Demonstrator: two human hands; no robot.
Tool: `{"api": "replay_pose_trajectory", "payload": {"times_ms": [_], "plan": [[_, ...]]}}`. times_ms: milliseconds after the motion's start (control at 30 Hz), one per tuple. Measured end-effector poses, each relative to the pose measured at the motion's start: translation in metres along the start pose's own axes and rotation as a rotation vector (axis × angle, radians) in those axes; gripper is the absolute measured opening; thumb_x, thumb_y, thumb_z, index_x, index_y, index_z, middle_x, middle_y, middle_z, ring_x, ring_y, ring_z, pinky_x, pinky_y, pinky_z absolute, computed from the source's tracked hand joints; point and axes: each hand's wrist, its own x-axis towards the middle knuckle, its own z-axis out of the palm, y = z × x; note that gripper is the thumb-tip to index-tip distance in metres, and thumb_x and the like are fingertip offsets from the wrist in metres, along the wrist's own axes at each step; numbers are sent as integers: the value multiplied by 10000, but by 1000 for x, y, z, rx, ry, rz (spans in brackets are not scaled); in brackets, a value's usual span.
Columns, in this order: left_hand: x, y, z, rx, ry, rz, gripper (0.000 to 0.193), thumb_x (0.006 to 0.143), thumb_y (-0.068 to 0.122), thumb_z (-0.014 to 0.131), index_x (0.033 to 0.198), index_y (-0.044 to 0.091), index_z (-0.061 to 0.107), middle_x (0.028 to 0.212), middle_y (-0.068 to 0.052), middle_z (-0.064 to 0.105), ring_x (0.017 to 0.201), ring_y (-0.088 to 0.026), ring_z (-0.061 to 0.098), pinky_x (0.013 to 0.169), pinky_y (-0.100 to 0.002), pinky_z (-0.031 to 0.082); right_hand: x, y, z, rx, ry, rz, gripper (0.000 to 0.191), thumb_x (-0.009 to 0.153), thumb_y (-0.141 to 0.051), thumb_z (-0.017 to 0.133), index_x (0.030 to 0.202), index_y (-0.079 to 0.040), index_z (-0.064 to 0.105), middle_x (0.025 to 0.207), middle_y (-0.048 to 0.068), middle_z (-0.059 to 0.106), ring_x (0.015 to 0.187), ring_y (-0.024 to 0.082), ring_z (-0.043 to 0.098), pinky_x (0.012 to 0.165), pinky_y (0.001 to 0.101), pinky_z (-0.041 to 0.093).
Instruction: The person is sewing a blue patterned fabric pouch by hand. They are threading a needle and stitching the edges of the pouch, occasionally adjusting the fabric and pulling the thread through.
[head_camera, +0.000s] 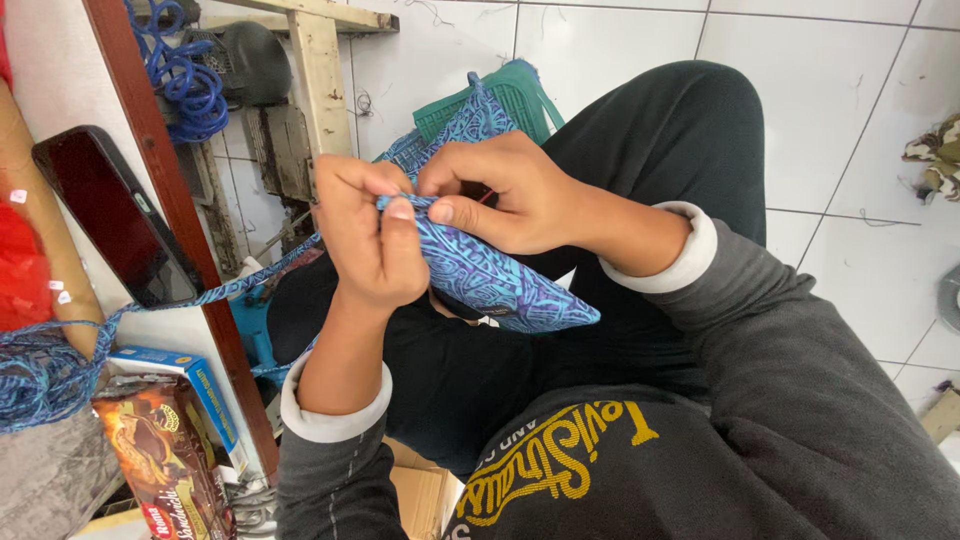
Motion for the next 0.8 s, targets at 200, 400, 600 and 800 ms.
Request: {"api": "replay_pose_trajectory", "payload": {"times_ms": [200, 400, 600, 800], "plan": [[-8, -3, 1, -20, -29, 52, 179, 1037, -25, 452, 1189, -14, 359, 885, -133, 537, 723, -128, 452, 664, -259, 403, 5, -1, 2, 37, -28, -30, 135, 1048, -144, 716, 998, -33, 659, 894, 58, 656, 762, 186, 633, 651, 283, 479], [-7, -10, -1, 193, -85, 293, 197, 970, -77, 500, 1128, -22, 396, 901, -170, 519, 738, -192, 517, 632, -298, 446, 5, -8, -1, -99, 38, -95, 121, 1014, -111, 758, 998, -29, 670, 941, 65, 672, 855, 197, 682, 713, 300, 540], [-12, -9, 7, -53, 18, 133, 218, 947, -59, 454, 1151, -44, 381, 946, -188, 587, 702, -149, 453, 603, -263, 419, 6, -18, -12, 114, -25, 100, 67, 1010, -78, 738, 1005, -26, 697, 952, 52, 691, 757, 99, 715, 634, 272, 572], [-6, -6, 1, 98, -32, 278, 191, 955, -27, 492, 1139, -43, 441, 940, -192, 563, 766, -240, 572, 643, -330, 495, 4, -31, -5, -110, 55, 36, 70, 967, -54, 791, 993, -21, 736, 869, 72, 694, 711, 154, 652, 607, 283, 477]]}}
